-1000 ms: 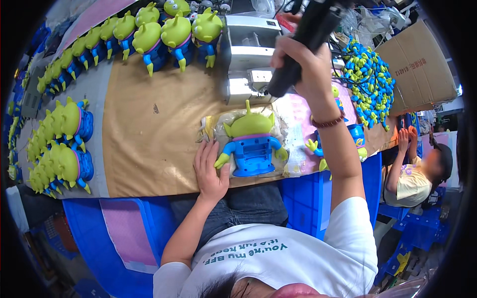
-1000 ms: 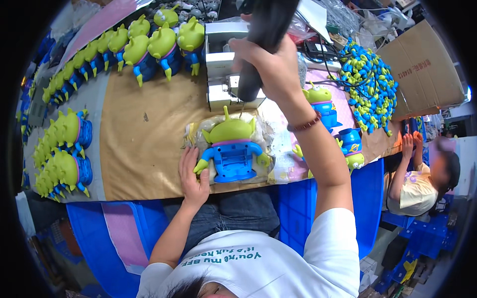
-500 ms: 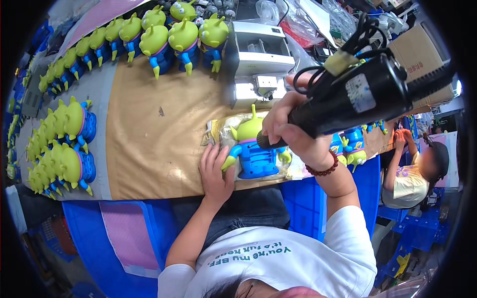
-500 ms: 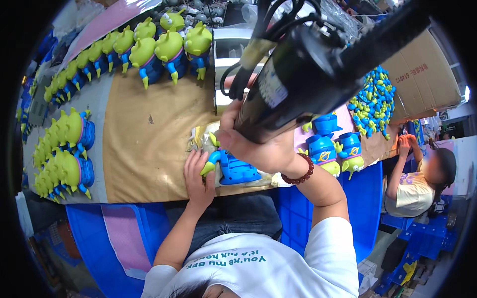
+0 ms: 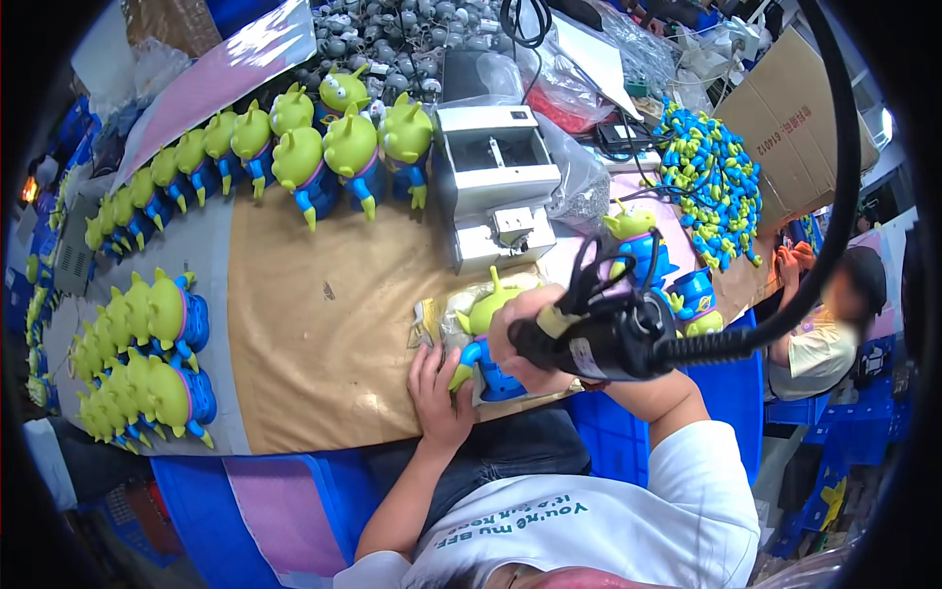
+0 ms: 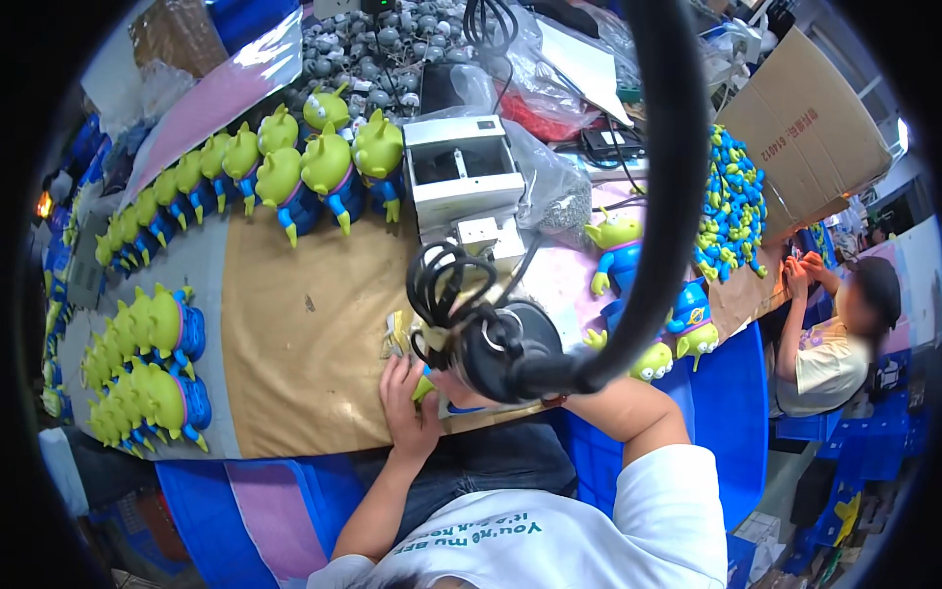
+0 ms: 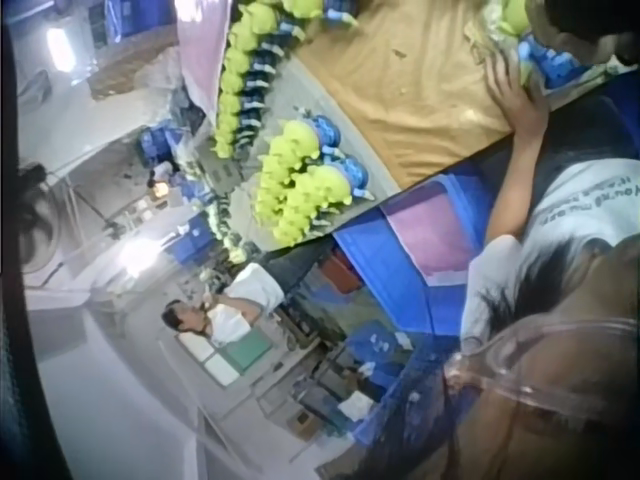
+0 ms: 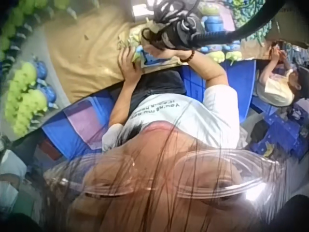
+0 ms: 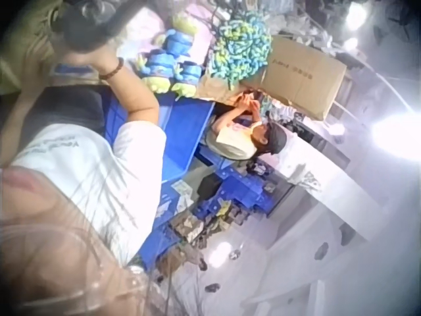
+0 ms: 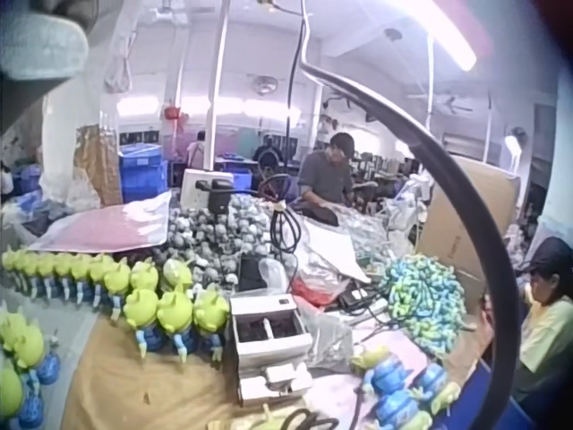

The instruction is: The worker is using a heat gun to process and clean green alien-like toy figurines on an assembly line.

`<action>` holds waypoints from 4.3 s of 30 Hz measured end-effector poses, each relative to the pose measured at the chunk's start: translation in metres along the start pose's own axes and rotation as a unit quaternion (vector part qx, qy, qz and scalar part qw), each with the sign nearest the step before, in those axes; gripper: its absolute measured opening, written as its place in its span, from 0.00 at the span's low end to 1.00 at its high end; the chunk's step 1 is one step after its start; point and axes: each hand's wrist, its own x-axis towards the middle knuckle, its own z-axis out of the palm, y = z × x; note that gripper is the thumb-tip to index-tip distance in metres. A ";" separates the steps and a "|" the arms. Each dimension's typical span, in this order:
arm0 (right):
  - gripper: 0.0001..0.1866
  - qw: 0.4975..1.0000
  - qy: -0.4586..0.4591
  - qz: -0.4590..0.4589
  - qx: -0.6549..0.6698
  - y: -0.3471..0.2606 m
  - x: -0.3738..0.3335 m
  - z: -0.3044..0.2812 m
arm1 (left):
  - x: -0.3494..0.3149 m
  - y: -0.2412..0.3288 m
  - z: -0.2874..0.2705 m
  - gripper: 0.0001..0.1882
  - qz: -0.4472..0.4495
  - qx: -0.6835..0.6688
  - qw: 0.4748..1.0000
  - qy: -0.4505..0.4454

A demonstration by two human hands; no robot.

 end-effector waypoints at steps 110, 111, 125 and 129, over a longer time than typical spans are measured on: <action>0.23 0.959 0.282 -0.010 -0.014 -0.010 0.109 -0.080 | -0.014 0.004 0.012 0.52 0.044 0.068 0.997 -0.002; 0.16 0.960 0.280 -0.016 0.001 -0.016 0.104 -0.078 | -0.014 0.003 0.012 0.52 0.042 0.068 0.997 -0.001; 0.38 0.982 0.116 -0.098 0.116 -0.046 -0.019 0.031 | -0.016 -0.001 0.014 0.50 0.044 0.057 0.997 0.009; 0.35 0.990 0.092 -0.096 0.056 -0.040 -0.026 0.037 | -0.016 0.000 0.012 0.49 0.045 0.048 0.998 0.014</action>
